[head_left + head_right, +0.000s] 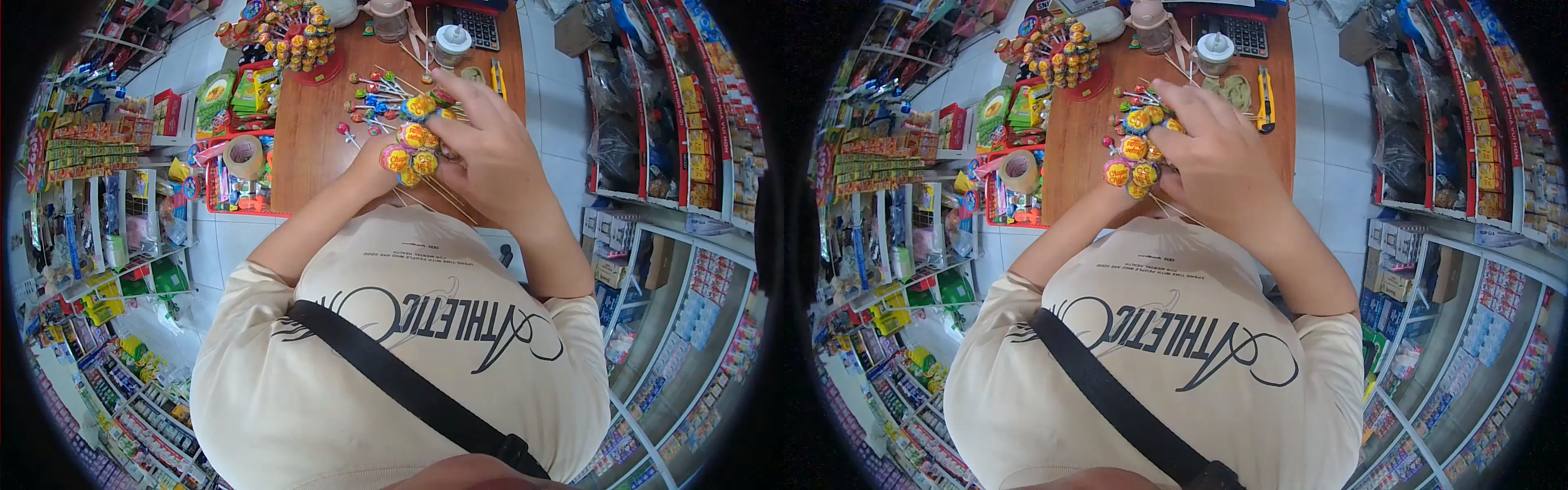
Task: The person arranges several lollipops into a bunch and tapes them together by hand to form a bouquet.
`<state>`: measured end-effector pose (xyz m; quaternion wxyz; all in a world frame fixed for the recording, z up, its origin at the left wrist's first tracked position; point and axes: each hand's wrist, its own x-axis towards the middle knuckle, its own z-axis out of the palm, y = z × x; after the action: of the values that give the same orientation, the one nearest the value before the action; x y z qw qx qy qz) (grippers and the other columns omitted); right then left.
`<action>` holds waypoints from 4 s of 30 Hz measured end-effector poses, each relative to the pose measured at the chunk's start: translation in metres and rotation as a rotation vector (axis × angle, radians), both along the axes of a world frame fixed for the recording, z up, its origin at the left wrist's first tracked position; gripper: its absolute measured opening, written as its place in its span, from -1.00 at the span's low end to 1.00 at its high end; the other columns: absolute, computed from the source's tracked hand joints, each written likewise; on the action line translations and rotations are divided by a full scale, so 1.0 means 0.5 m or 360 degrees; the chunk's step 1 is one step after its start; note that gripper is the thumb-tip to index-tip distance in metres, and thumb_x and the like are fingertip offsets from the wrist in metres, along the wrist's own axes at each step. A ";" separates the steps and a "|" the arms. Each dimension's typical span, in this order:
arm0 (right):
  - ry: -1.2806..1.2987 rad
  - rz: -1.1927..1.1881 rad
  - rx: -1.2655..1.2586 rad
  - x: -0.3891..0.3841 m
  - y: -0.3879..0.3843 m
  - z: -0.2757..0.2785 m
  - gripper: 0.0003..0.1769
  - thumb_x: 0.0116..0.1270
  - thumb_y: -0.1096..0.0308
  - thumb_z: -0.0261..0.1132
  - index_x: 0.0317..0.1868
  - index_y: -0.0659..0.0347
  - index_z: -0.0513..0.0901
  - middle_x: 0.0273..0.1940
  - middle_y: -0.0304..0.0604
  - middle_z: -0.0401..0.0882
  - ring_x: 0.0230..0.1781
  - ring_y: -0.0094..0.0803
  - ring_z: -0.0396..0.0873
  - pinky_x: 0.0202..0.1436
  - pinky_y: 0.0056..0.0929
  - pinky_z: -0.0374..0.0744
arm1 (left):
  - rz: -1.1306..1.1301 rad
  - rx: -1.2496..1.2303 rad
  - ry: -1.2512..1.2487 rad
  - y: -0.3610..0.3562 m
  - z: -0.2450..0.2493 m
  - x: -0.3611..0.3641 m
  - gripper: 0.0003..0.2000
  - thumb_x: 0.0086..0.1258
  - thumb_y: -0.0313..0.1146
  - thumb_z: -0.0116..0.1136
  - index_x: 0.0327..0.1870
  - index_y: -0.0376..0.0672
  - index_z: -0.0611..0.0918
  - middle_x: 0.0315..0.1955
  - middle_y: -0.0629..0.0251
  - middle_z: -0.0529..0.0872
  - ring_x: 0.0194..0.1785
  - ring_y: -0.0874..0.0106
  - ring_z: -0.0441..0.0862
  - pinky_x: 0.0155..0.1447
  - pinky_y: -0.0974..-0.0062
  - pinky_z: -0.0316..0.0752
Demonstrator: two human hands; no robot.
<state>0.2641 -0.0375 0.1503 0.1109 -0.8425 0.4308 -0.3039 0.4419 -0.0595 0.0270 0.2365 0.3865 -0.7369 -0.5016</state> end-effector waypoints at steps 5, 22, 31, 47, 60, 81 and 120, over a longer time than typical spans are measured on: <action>-0.0098 0.0072 0.0045 -0.001 -0.003 -0.010 -0.66 -0.18 0.52 0.38 -0.27 0.30 0.59 0.12 0.00 0.43 0.13 -0.06 0.41 0.15 -0.22 0.41 | -0.0022 0.0009 0.0313 0.002 -0.023 -0.008 -0.63 0.23 -0.38 0.17 0.08 -0.12 0.50 0.02 0.25 0.57 0.08 0.35 0.52 0.15 0.42 0.39; -0.0549 0.0102 -0.0487 -0.010 -0.023 -0.046 -0.57 -0.17 0.43 0.48 -0.21 0.18 0.57 -0.09 -0.07 0.54 -0.09 -0.13 0.56 -0.04 -0.29 0.52 | -0.0064 -0.0084 0.0504 -0.026 0.021 -0.036 -0.61 0.34 -0.38 0.05 0.20 -0.13 0.40 0.15 0.21 0.45 0.23 0.32 0.38 0.29 0.39 0.27; -0.0792 0.0125 -0.0551 0.004 -0.011 -0.061 -0.61 -0.15 0.53 0.40 -0.23 0.10 0.57 -0.26 -0.18 0.54 -0.27 -0.24 0.54 -0.19 -0.30 0.50 | -0.0222 -0.0118 0.0794 -0.026 -0.012 -0.033 -0.56 0.29 -0.40 0.08 0.21 -0.15 0.38 0.16 0.23 0.43 0.19 0.33 0.42 0.29 0.39 0.29; -0.0698 0.0252 -0.0742 0.012 0.000 -0.079 -0.34 -0.22 0.27 0.53 0.02 0.06 0.54 -0.06 -0.16 0.45 -0.14 -0.20 0.44 -0.11 -0.31 0.48 | -0.0046 0.0231 0.0789 0.004 0.010 -0.024 -0.55 0.33 -0.39 0.06 0.24 -0.15 0.31 0.13 0.19 0.43 0.16 0.31 0.43 0.23 0.33 0.37; -0.1422 0.0424 0.1660 -0.048 -0.023 -0.041 -0.62 0.25 0.40 0.25 0.04 0.37 0.44 -0.15 -0.18 0.55 -0.14 -0.55 0.52 -0.08 -0.55 0.52 | 0.0019 0.0480 0.0854 0.014 0.039 -0.001 -0.55 0.35 -0.39 0.04 0.25 -0.16 0.28 0.12 0.17 0.44 0.15 0.31 0.44 0.21 0.32 0.41; -0.1739 -0.0022 0.1205 -0.005 0.007 -0.047 -0.73 0.17 0.52 0.26 -0.13 0.21 0.40 -0.32 -0.31 0.43 -0.29 -0.67 0.43 -0.29 -0.69 0.47 | -0.0112 0.0433 0.0817 0.012 0.042 -0.025 -0.59 0.37 -0.42 0.01 0.24 -0.17 0.31 0.12 0.21 0.44 0.16 0.36 0.43 0.25 0.38 0.36; -0.0013 -0.0215 -0.0782 0.016 -0.018 -0.062 -0.59 -0.11 0.27 0.47 -0.15 -0.01 0.65 0.09 -0.11 0.34 0.14 0.00 0.25 0.15 -0.12 0.33 | 0.0189 0.0551 0.0810 -0.003 0.013 -0.042 -0.50 0.12 -0.62 0.13 0.15 -0.19 0.37 0.00 0.31 0.53 0.08 0.49 0.47 0.12 0.46 0.40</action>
<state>0.2718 -0.0467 0.1194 -0.1158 -0.8122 0.3988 -0.4097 0.4210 -0.0608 0.0336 0.3729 0.3255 -0.5340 -0.6854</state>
